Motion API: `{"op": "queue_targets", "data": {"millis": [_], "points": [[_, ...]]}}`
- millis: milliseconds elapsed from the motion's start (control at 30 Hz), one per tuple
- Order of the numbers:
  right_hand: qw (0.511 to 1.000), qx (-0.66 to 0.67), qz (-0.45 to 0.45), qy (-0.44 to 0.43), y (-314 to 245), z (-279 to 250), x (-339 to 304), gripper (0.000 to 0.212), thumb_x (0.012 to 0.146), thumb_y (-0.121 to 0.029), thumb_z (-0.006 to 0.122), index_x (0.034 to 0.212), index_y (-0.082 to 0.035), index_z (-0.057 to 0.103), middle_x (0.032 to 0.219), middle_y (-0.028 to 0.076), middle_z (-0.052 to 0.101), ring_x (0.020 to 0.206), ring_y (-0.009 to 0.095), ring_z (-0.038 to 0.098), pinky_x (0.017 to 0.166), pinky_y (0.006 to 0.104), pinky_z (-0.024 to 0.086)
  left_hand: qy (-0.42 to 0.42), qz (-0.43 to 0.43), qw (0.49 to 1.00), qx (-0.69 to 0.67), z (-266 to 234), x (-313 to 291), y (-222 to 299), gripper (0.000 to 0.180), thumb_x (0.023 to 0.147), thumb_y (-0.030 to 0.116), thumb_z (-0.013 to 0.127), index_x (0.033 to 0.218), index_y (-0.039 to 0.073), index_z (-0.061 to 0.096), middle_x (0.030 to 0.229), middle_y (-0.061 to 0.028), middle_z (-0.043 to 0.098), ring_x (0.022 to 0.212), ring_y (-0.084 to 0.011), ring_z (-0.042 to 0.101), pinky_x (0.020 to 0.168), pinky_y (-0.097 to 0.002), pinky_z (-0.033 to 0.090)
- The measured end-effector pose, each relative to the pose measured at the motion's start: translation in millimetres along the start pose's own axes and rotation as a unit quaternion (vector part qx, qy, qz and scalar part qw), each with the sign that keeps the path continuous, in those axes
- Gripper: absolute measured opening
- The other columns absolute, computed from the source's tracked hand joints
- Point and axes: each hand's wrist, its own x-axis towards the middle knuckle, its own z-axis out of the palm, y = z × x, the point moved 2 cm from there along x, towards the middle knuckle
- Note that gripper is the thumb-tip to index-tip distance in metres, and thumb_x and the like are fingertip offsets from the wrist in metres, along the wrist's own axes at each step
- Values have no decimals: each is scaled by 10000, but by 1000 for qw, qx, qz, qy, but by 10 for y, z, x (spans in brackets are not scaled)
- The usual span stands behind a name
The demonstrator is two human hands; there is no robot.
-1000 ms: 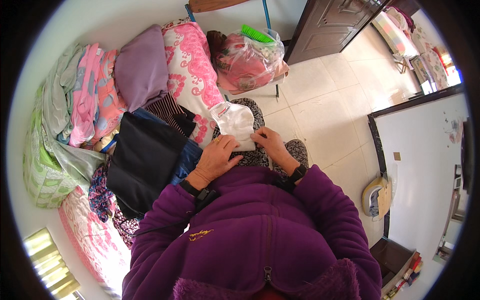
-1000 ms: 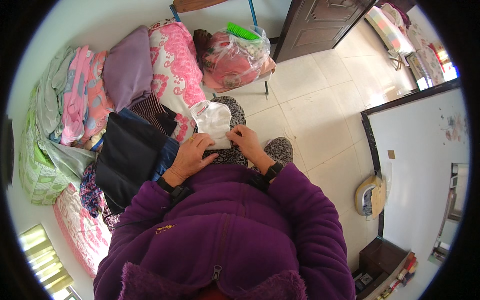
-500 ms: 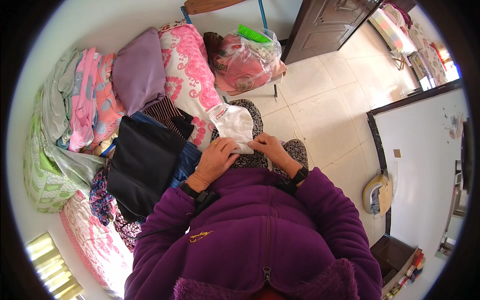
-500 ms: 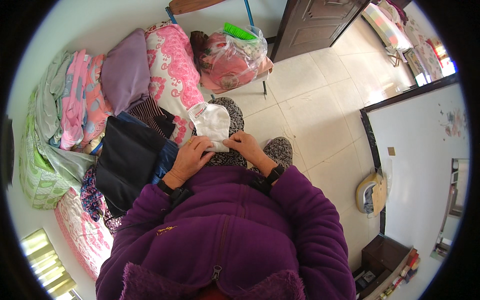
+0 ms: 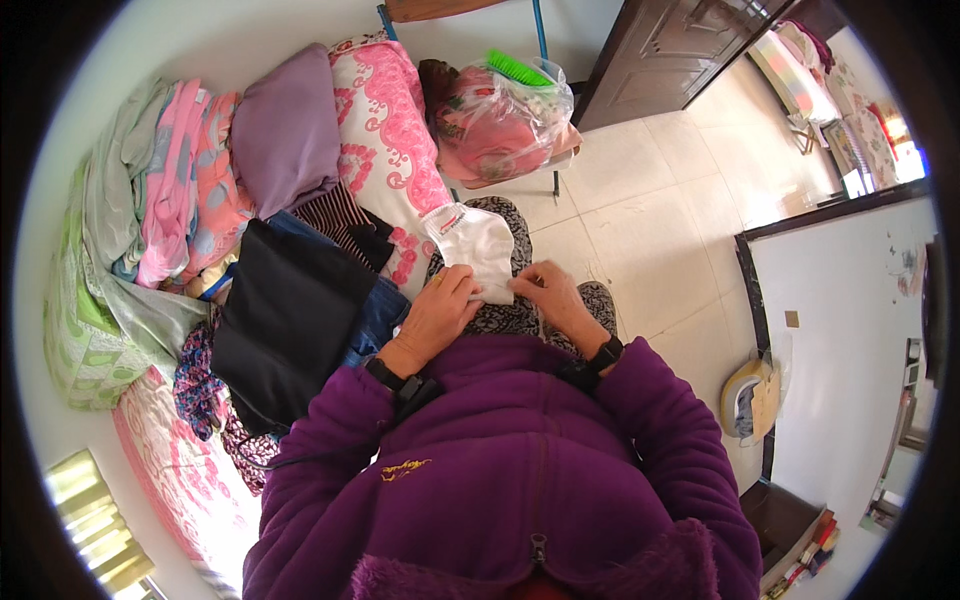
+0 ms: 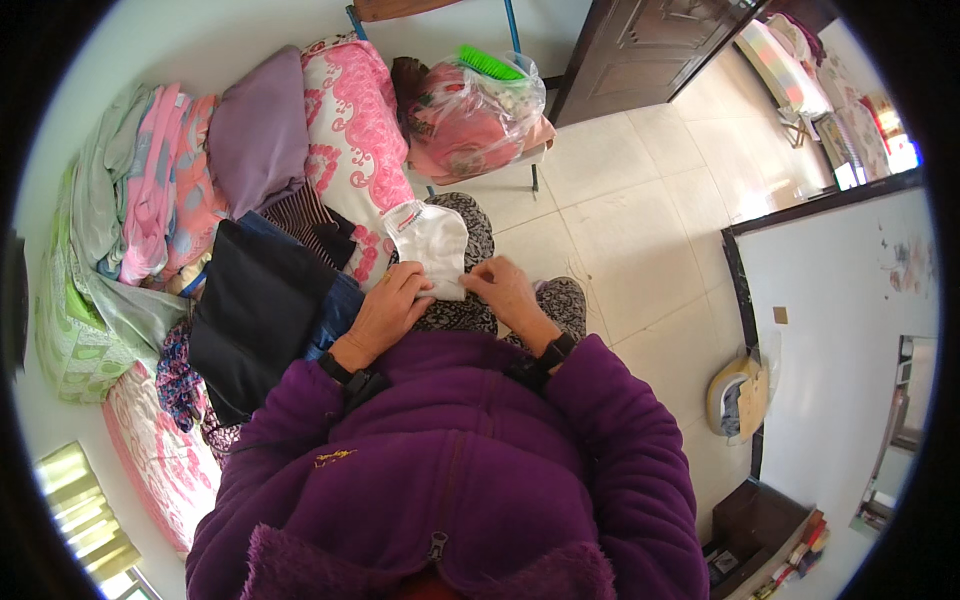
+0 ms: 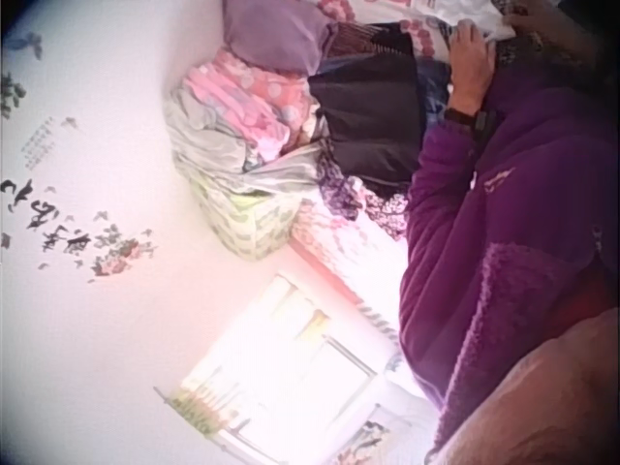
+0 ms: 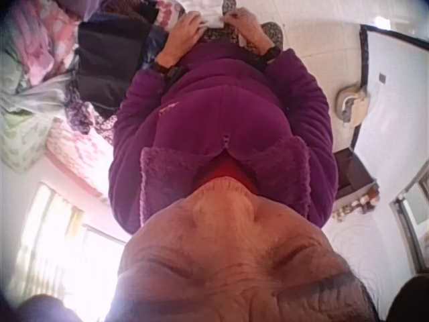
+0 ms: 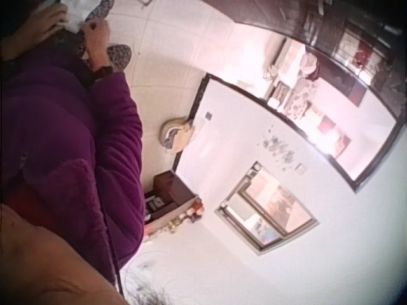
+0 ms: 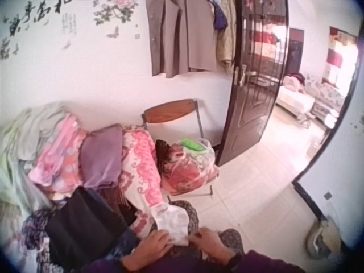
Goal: The person sits on a bed and folds several garments by hand, including a blue pair of pants, a black garment, and a white sock. Each item is smoothed, folded into a compact shape, and placed on a growing stack on the bed.
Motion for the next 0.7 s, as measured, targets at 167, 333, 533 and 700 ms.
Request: {"op": "queue_targets", "data": {"millis": [167,333,533,700], "points": [[948,-75,-310,4,-287,-30,-16,315,827,-222,744,1085,-68,649,1098,112,621,1042,307,567,900,397,473,3,-9,1000,-16,8,3,-26,254,795,104,738,1006,38,612,1086,-93,542,989,-315,586,820,-387,507],[931,-96,-338,-98,-278,105,76,251,848,-179,713,1071,-84,646,1061,89,618,1048,316,559,909,407,473,11,-2,1000,-11,-11,-39,-47,245,790,117,732,992,47,612,1022,-82,558,976,-293,581,835,-381,505],[956,-67,-278,-70,-139,155,87,176,884,-177,680,1022,-68,663,966,123,636,966,333,593,849,398,491,55,-37,997,-25,-39,-145,-84,208,799,126,734,976,80,635,990,-69,586,955,-287,586,809,-383,514],[973,-49,-219,-47,-125,179,93,180,921,-190,658,994,-26,671,905,148,638,870,326,623,792,384,503,43,-97,994,-35,9,-176,-172,189,864,162,703,1016,63,652,970,-101,600,929,-310,604,782,-391,503]]}}
